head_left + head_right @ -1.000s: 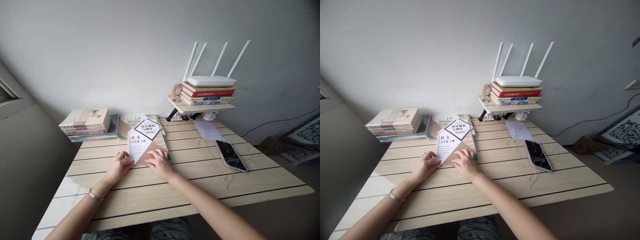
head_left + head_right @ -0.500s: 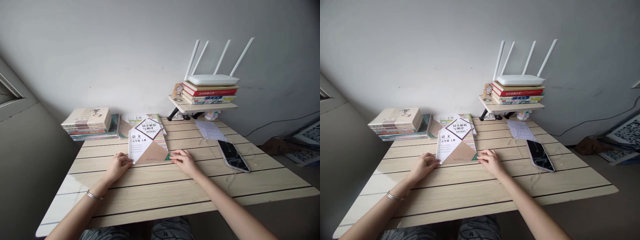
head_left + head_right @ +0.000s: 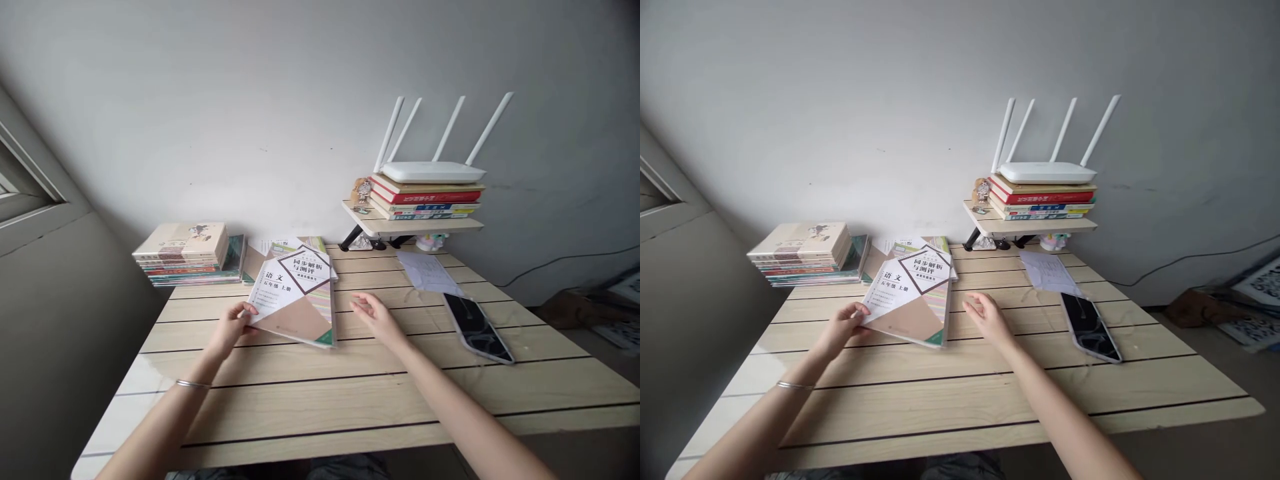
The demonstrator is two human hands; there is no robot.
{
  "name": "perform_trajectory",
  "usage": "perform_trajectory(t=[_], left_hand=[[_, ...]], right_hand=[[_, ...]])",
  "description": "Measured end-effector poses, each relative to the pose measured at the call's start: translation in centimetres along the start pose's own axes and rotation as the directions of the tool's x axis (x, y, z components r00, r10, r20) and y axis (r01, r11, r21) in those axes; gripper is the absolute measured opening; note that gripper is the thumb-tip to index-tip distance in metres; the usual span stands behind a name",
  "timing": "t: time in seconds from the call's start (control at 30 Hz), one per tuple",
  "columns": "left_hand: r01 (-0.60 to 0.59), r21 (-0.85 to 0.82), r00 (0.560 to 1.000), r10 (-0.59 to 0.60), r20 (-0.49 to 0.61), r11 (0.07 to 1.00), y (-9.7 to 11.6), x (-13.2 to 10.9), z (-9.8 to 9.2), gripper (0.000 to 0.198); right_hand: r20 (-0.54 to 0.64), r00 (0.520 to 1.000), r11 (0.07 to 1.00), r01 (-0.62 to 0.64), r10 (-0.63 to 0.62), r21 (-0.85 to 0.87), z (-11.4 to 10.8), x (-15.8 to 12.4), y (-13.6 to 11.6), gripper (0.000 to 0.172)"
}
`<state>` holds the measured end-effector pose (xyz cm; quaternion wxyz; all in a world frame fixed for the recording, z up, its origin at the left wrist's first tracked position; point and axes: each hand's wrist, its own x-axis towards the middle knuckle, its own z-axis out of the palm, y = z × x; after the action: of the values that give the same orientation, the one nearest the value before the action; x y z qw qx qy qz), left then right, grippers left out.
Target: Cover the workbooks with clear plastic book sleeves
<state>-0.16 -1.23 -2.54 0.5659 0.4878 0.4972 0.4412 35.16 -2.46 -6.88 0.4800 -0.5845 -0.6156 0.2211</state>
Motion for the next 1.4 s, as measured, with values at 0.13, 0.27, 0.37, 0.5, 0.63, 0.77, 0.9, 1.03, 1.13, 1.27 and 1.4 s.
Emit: perform_trajectory(t=[0.13, 0.27, 0.37, 0.5, 0.63, 0.77, 0.9, 1.03, 1.13, 1.27, 1.4], left_hand=[[-0.038, 0.092, 0.988, 0.024, 0.152, 0.995, 1.4, 1.0, -5.1, 0.019], [-0.081, 0.237, 0.964, 0.016, 0.267, 0.968, 2.0, 2.6, -7.0, 0.011], [-0.143, 0.356, 0.968, 0.057, 0.243, 0.923, 2.6, 4.2, -6.0, 0.007], [-0.192, 0.456, 0.979, 0.204, 0.023, 0.869, 3.1, 6.7, -3.3, 0.007], [-0.231, 0.530, 0.904, 0.382, -0.194, 0.816, 2.7, 7.3, -1.0, 0.013], [-0.434, 0.729, 0.802, 0.595, 0.046, 0.529, 1.4, 4.0, 0.2, 0.009], [-0.563, 0.772, 0.783, 0.491, 0.383, 0.296, -0.5, -0.8, 0.0, 0.016], [-0.583, 0.768, 0.782, 0.439, 0.442, 0.265, -1.6, -3.9, -0.9, 0.013], [-0.613, 0.726, 0.768, 0.447, 0.458, 0.311, -2.0, -4.7, -1.3, 0.015], [-0.639, 0.685, 0.749, 0.486, 0.450, 0.350, -2.4, -4.8, -1.4, 0.013], [-0.656, 0.676, 0.723, 0.534, 0.438, 0.335, -2.8, -4.6, -1.6, 0.009]], right_hand=[[-0.031, 0.995, 0.995, -0.090, 0.091, 0.035, 0.2, 3.6, 0.4, 0.052], [0.173, 0.974, 0.984, -0.159, 0.144, 0.075, 1.3, 4.9, -0.5, 0.060], [0.346, 0.923, 0.949, -0.246, 0.168, 0.197, 2.1, 4.0, -1.2, 0.054], [0.245, 0.934, 0.915, -0.321, 0.262, 0.246, 2.6, 2.4, -0.4, 0.037], [0.105, 0.951, 0.922, -0.308, 0.291, 0.233, 2.5, 1.9, 0.8, 0.031], [0.005, 0.959, 0.956, -0.283, 0.284, 0.071, 2.3, 2.2, 1.3, 0.038], [-0.033, 0.956, 0.956, -0.289, 0.291, 0.058, 2.4, 2.6, 2.0, 0.053], [-0.018, 0.947, 0.946, -0.318, 0.320, 0.068, 2.4, 3.2, 1.6, 0.057], [-0.163, 0.975, 0.965, -0.182, 0.152, -0.188, 2.5, 2.9, -0.8, 0.053], [-0.129, 0.954, 0.858, 0.180, -0.272, -0.482, 5.5, -0.7, -6.8, 0.026], [0.298, 0.872, 0.801, 0.480, -0.389, -0.359, 10.6, -5.5, -11.6, 0.017]])
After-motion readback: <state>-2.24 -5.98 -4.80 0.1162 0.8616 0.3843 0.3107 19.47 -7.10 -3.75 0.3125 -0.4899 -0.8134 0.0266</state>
